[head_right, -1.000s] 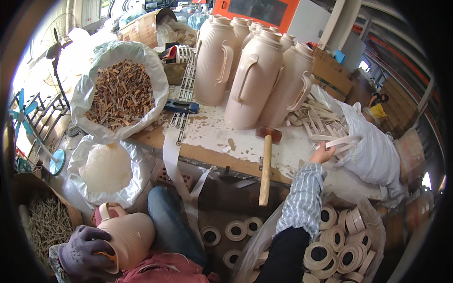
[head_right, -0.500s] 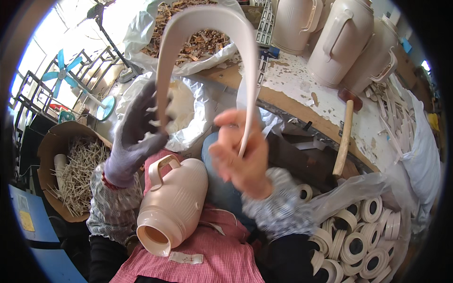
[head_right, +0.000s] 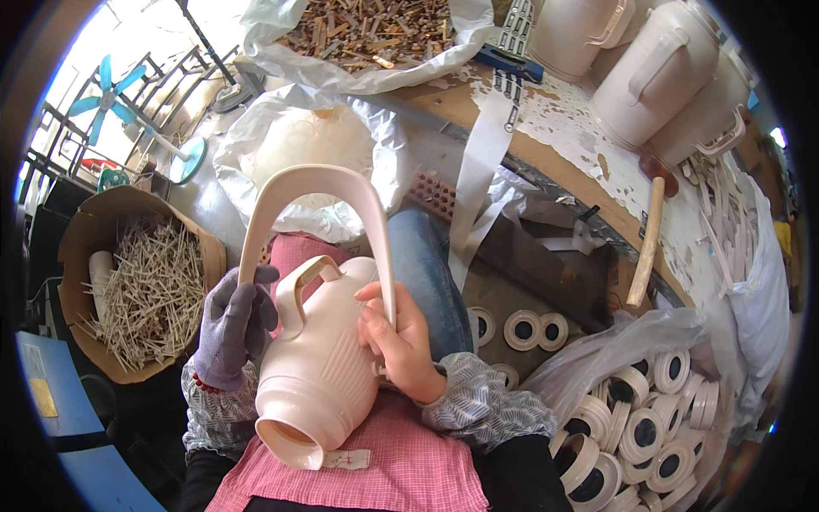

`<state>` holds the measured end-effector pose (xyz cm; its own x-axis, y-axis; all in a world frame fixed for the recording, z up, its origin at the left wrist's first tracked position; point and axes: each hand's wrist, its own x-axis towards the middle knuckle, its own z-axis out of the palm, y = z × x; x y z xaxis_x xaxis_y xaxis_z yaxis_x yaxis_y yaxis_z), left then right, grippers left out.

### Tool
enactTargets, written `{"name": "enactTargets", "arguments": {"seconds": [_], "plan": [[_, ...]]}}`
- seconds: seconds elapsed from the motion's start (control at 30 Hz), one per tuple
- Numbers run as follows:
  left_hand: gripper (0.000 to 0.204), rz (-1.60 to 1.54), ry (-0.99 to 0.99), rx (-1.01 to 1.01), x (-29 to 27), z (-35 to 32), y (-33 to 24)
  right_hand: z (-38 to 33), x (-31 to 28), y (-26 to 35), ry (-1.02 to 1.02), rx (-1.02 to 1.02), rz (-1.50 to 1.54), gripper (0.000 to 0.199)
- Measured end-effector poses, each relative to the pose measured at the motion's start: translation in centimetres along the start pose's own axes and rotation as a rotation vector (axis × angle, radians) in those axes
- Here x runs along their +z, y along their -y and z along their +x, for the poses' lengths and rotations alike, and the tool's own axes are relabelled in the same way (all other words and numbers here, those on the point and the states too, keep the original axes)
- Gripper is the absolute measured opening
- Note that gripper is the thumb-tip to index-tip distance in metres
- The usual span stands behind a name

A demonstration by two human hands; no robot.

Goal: The person assembles a beige thermos by inserting a wooden stopper, attaching a handle, and securing a base ring. They repeatedly pick up the thermos, insert components, and place the finished unit aside.

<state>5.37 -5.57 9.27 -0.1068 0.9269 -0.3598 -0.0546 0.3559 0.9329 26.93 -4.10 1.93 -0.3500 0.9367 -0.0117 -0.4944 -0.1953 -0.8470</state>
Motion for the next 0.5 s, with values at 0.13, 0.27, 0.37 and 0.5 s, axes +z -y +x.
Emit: {"name": "enactTargets", "arguments": {"seconds": [0.13,0.27,0.37,0.5], "plan": [[0.017,-0.181,-0.043,0.005,-1.9,-0.9,4.0,0.5,1.1,0.0,0.084,0.07,-0.076,0.022],[0.02,-0.623,0.043,0.156,-2.3,-2.6,7.7,-0.3,1.8,-0.1,0.158,0.128,-0.209,0.022],[0.051,-0.802,0.242,0.074,-2.3,-2.7,9.0,0.1,1.0,0.1,0.218,0.126,-0.208,0.023],[0.027,-0.536,0.104,0.027,1.0,-2.7,7.5,0.6,-1.7,1.6,0.178,0.192,-0.141,0.028]]}}
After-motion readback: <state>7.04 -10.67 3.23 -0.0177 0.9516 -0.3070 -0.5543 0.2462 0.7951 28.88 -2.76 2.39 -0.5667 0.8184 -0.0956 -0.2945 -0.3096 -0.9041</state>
